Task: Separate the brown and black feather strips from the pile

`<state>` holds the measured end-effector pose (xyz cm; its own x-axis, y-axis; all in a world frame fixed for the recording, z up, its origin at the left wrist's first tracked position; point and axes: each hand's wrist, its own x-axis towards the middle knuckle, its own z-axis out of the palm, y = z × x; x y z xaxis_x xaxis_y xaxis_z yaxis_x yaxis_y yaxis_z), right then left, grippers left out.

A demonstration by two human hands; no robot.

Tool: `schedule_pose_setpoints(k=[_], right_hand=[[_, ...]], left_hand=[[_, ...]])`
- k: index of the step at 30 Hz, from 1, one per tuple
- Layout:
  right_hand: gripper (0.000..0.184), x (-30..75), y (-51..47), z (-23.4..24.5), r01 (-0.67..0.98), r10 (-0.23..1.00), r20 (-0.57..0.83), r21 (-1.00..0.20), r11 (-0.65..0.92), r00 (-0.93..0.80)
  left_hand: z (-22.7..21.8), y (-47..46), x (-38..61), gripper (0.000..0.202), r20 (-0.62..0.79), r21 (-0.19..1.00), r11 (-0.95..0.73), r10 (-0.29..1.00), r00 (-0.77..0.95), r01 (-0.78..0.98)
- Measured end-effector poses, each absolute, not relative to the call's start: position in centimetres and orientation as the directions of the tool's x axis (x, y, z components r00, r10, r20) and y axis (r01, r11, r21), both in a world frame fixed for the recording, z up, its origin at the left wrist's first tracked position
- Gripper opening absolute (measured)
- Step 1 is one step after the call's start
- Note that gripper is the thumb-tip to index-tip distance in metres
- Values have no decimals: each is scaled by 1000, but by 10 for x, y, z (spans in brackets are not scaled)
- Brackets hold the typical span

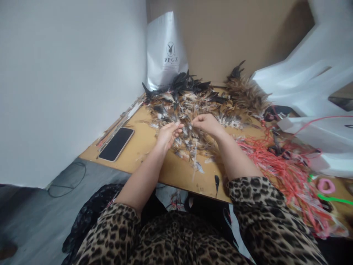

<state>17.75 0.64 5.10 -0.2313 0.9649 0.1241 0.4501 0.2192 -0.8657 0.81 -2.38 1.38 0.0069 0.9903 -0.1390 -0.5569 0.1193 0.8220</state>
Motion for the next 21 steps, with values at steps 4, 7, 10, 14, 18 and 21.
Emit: schedule_pose_setpoints(k=[4,7,10,14,18,21], right_hand=[[29,174,3,54,201,971,61,-973,109,-230],[30,167,1,50,83,966,9,-996,32,-259],[28,163,1,47,9,960,-28,-1000,-27,-279],[25,164,3,45,8,955,-45,-999,-44,-292],[23,163,0,48,68,927,-38,-998,-14,-372],[21,162,-3,52,110,917,-26,-994,20,-397]], left_hand=[[16,-26,10,14,-175,806,176,983,56,-566],[16,-26,10,12,-186,792,204,978,92,-575],[16,-26,8,9,-187,775,230,973,134,-588],[16,-26,7,6,-207,743,277,961,185,-609],[15,-26,8,7,-233,719,326,945,230,-614],[15,-26,8,9,-204,723,295,955,215,-625]])
